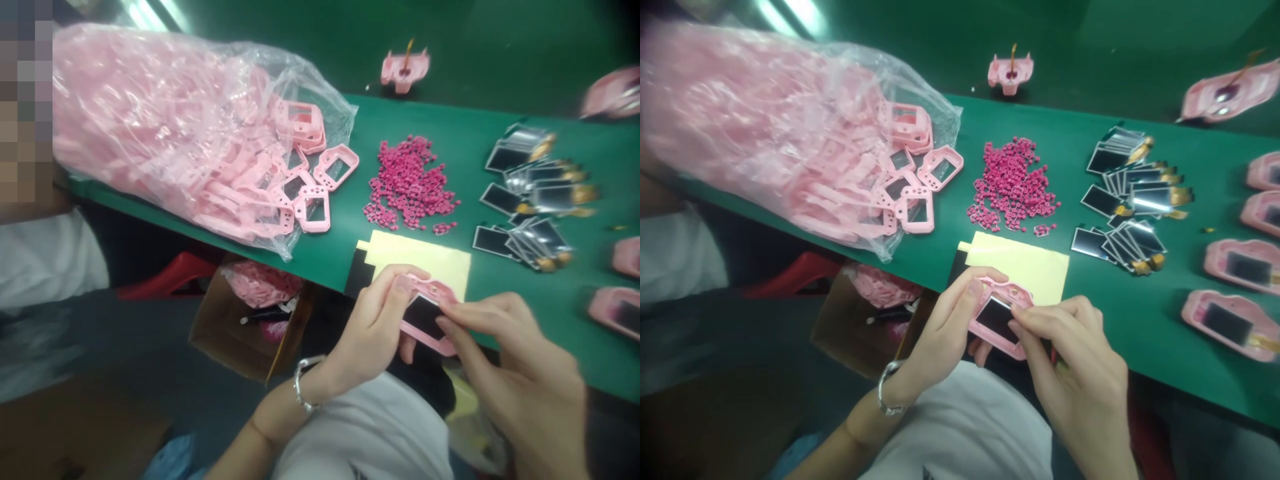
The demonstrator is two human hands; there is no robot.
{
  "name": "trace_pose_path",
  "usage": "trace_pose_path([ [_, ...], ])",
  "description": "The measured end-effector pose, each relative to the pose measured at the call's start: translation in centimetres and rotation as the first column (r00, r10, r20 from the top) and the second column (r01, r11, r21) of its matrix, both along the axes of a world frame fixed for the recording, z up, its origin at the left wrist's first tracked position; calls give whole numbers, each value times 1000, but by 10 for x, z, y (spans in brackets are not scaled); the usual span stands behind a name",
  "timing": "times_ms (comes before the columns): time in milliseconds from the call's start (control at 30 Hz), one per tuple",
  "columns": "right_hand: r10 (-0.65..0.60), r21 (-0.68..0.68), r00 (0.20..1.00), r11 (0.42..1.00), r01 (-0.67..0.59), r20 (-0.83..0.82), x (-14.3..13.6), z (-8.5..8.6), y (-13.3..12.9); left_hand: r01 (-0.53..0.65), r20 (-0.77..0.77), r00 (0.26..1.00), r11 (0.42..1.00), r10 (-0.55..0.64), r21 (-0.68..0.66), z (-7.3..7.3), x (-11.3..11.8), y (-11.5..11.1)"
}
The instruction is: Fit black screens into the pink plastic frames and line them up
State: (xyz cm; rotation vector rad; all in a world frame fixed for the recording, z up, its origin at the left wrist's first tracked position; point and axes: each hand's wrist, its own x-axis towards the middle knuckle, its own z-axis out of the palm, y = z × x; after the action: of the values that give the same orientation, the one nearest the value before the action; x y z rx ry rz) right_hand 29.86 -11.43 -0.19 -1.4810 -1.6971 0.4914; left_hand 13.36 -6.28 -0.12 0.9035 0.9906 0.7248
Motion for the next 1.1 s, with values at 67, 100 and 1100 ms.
trace_pose_path([
  [67, 25, 33, 1000, 999, -25, 14, 4, -2, 1, -4, 20, 1000, 1000, 4, -9, 0, 2, 1],
  [100, 12, 59, 999, 998, -15, 51, 5, -3, 2, -12, 19, 1000, 1000, 12, -13, 0, 3, 1],
  [1100, -64, -30, 954, 997, 76, 294, -49, -64, 33, -706, -11, 687, 670, 727, 230, -33, -31, 50],
])
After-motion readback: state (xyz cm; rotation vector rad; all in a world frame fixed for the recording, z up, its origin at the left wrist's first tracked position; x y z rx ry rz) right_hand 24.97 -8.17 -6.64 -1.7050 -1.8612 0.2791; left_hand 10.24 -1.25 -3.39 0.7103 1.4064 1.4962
